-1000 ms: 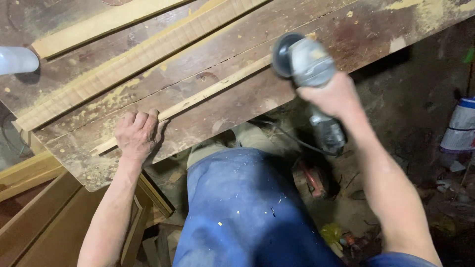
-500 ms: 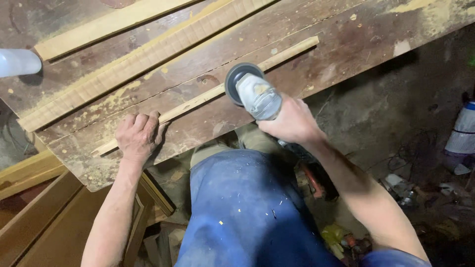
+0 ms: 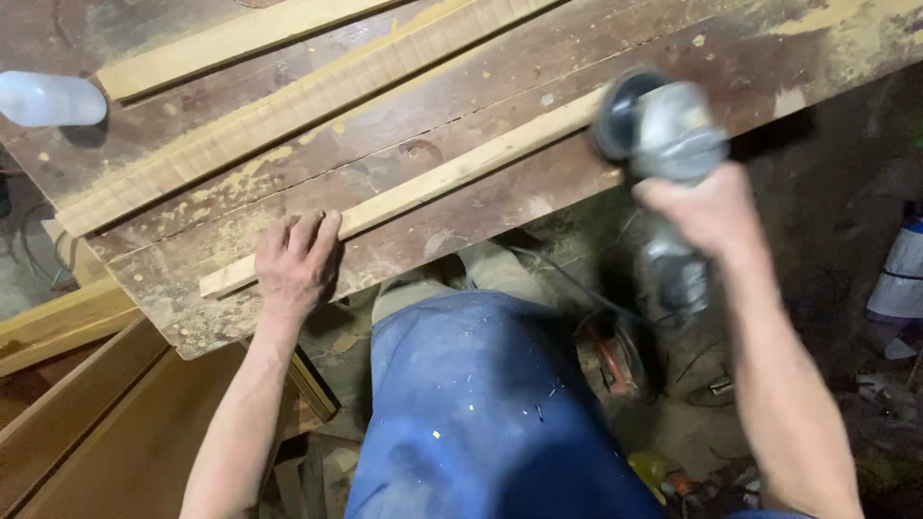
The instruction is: Sanding thin wooden strips using a handheld angle grinder on a workbench
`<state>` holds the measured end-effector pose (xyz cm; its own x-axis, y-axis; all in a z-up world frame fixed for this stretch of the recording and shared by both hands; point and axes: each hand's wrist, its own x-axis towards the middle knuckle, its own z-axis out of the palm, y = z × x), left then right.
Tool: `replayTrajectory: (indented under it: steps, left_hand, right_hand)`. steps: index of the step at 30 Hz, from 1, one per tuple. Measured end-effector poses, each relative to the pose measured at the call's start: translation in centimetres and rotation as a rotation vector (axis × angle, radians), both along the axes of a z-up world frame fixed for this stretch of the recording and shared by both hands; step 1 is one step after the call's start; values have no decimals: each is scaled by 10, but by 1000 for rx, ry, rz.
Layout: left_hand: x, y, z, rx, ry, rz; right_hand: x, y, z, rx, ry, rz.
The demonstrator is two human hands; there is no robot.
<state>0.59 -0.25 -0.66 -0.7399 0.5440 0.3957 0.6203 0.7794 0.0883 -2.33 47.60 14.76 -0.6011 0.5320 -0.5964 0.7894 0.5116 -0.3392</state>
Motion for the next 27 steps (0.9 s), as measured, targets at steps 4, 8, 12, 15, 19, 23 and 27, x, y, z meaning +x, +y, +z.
replayTrajectory:
  steps: [4,8,12,15,19,23,27]
  left_hand:
    - [11,0,-5,-63,-47,24]
    - [11,0,-8,-71,-7,18]
    - [11,-2,-10,-83,-26,0]
    - [10,-4,-10,-101,-49,-6]
    - [6,0,4,-117,-133,-21]
    - [1,9,18,-55,-326,-26]
    - [0,-1,1,-91,-474,-33]
  right_hand:
    - [-1,-92,19,-58,-404,227]
    - [12,-123,1,-157,-478,534]
    - [2,-82,15,-117,-495,361]
    - [13,-3,-23,95,-353,202]
    - [16,66,-32,14,2,-138]
    - [33,71,-18,75,37,-59]
    - [46,18,-8,12,19,12]
